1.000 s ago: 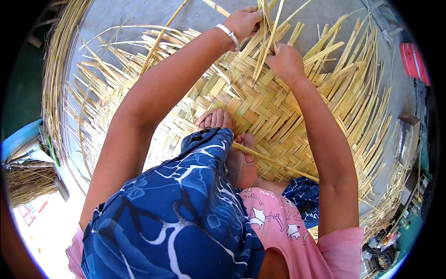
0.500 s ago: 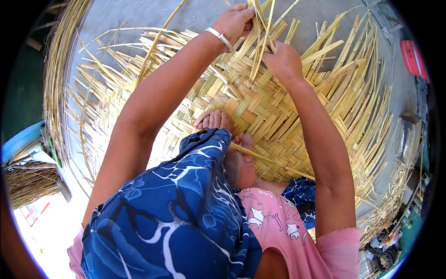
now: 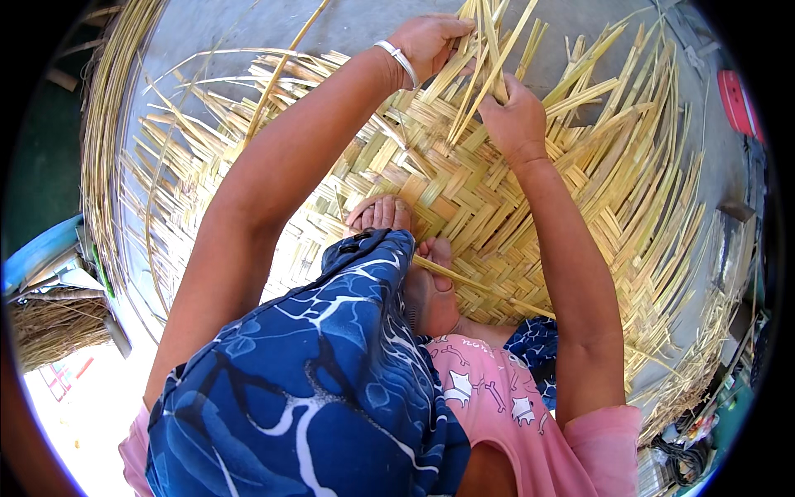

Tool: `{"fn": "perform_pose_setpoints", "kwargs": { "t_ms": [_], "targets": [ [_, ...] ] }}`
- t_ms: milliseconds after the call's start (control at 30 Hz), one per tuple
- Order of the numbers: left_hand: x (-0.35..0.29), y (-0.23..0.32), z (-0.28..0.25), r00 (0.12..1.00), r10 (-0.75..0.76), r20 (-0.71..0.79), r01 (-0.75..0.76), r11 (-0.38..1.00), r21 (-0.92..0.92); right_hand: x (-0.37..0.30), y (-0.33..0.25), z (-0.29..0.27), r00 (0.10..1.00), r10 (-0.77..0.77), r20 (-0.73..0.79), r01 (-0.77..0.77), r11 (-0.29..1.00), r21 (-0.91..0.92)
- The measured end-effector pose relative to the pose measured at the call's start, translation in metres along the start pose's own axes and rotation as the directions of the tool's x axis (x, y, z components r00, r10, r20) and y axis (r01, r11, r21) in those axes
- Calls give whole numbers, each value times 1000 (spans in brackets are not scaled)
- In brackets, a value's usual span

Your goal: The person weaves a basket by hand, interlacing thin bamboo strips in a circular pattern. The hands repeatedly pull and press the strips to form a tight weave.

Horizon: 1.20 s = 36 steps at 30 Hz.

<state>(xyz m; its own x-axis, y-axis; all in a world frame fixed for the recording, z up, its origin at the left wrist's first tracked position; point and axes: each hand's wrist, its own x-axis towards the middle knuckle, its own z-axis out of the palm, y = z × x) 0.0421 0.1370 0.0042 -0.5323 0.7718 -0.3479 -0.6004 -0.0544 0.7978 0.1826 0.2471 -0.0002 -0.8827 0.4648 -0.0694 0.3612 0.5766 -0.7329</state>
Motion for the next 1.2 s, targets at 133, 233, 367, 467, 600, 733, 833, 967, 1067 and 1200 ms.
{"fn": "perform_pose_setpoints", "kwargs": {
  "t_ms": [133, 233, 367, 467, 600, 733, 833, 967, 1067, 1200],
  "targets": [
    [-4, -1, 3, 999, -6, 34, 4, 998, 64, -1, -2, -2, 1000, 25, -2, -25, 999, 24],
    [-10, 3, 2, 999, -35, 18, 33, 995, 92, 5, 1, -1, 998, 51, 25, -52, 999, 17],
    [-6, -1, -9, 998, -48, 36, 45, 996, 80, 13, 2, 0, 991, 103, 80, -105, 994, 20],
    [-7, -1, -8, 998, -44, 51, 40, 996, 76, 13, 0, -1, 990, 119, 70, -120, 993, 9],
    [-5, -5, -18, 992, -32, 122, 27, 999, 46, 14, 9, 5, 993, 108, 48, -110, 993, 41],
    [-4, -6, -22, 977, -17, 214, 6, 999, 52, 13, 5, 1, 994, 97, 52, -100, 994, 46],
    [-6, -7, -9, 995, -56, 83, 49, 995, 89, 13, 7, 2, 995, 88, 42, -90, 994, 67],
    [-3, -10, -8, 996, -74, 42, 70, 992, 101, 15, 16, 11, 997, 77, 30, -81, 985, 151],
    [5, -18, -15, 995, -104, 1, 103, 989, 106, 12, 7, 3, 994, 95, 48, -99, 990, 96],
    [5, -23, -18, 983, -184, -3, 181, 967, 178, 8, 6, -1, 998, 59, 27, -61, 994, 94]
  ]
}}
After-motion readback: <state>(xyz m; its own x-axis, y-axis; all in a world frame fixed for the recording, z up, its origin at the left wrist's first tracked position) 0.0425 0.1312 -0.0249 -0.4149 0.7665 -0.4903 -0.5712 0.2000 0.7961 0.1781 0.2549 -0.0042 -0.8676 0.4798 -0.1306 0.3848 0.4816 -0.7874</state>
